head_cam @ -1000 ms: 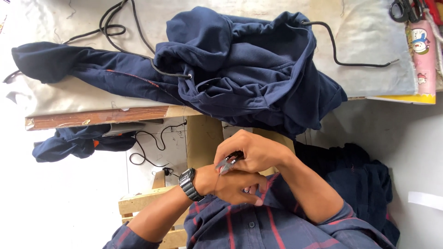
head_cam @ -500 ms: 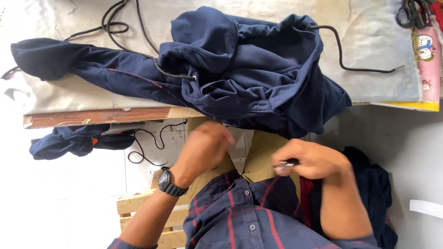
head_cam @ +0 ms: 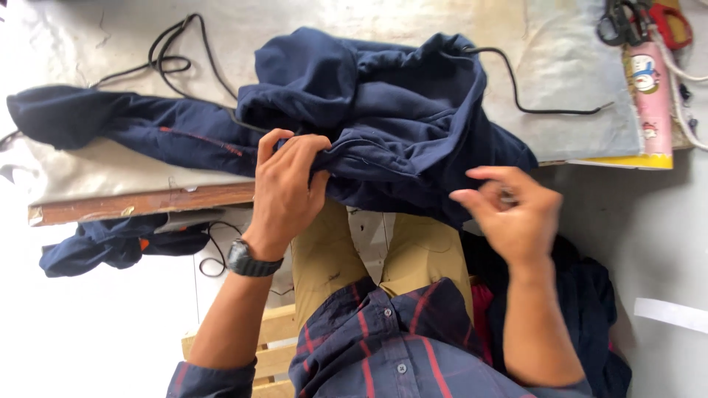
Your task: Trimming excess threads from a blue garment using a hand-held thread trimmer.
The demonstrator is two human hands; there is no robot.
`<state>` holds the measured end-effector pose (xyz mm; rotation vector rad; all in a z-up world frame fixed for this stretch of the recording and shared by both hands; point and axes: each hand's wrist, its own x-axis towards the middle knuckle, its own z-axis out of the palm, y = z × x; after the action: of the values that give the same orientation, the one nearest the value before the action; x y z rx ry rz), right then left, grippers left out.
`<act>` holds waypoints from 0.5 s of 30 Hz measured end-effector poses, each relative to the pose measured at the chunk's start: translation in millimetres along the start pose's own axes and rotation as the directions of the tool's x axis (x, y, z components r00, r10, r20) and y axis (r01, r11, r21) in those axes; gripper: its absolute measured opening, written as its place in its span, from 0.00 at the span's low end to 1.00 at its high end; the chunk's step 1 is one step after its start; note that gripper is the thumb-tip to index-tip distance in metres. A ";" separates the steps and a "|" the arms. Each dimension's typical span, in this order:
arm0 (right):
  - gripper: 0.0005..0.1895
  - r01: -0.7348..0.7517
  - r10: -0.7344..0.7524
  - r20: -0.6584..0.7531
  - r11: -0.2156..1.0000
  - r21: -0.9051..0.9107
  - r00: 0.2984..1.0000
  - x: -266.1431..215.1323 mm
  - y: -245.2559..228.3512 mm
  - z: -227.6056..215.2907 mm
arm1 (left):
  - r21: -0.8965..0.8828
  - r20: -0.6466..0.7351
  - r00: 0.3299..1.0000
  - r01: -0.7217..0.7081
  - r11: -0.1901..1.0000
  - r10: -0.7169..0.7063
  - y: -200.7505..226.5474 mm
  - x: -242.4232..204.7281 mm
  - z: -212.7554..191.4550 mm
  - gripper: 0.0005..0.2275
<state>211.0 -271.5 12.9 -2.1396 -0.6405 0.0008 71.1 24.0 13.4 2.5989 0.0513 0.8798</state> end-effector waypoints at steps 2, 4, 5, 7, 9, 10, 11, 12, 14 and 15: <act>0.16 0.051 -0.051 -0.011 0.998 0.041 0.999 7.1 -19.2 16.5 | -0.086 0.005 1.000 0.005 0.996 -0.004 -2.4 4.1 -5.3 0.22; 0.15 0.336 -0.337 0.002 0.939 0.070 0.942 17.0 -46.7 30.0 | -0.214 0.102 0.980 0.190 0.958 -0.172 4.2 10.7 -21.0 0.19; 0.15 0.333 -0.334 -0.004 0.940 0.069 0.943 18.8 -43.3 37.5 | -0.215 0.104 0.981 0.184 0.959 -0.165 6.4 12.5 -26.2 0.19; 0.08 0.331 -0.333 0.059 0.942 0.052 0.941 23.2 -39.3 56.0 | -0.300 0.163 0.941 0.333 0.894 -0.296 8.9 14.3 -40.2 0.12; 0.06 0.254 -0.276 0.109 0.950 0.180 0.955 31.0 -45.9 51.6 | -0.285 0.158 0.936 0.348 0.893 -0.315 4.9 24.9 -67.4 0.09; 0.04 0.165 -0.222 0.170 0.941 0.294 0.960 35.8 -49.1 49.9 | -0.276 0.153 0.930 0.365 0.889 -0.334 2.7 29.6 -81.0 0.09; 0.04 0.168 -0.226 0.175 0.940 0.297 0.958 39.4 -49.0 45.0 | -0.273 0.149 0.928 0.369 0.888 -0.340 -2.7 30.8 -90.0 0.09; 0.03 0.140 -0.246 0.228 0.906 0.400 0.942 43.1 -48.6 40.0 | -0.285 0.201 0.912 0.403 0.870 -0.357 -7.9 32.0 -98.8 0.10; 0.04 0.106 -0.272 0.275 0.862 0.496 0.922 53.2 -49.1 31.0 | -0.296 0.251 0.895 0.434 0.851 -0.369 -12.7 41.0 -111.8 0.10; 0.04 0.046 -0.224 0.324 0.879 0.474 0.919 58.9 -49.5 27.5 | -0.204 0.322 0.879 0.426 0.881 -0.351 -12.3 47.5 -115.6 0.14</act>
<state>233.9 -200.7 46.7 -1.6352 -0.9119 0.4500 42.0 83.9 119.9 2.3079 0.3460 0.3444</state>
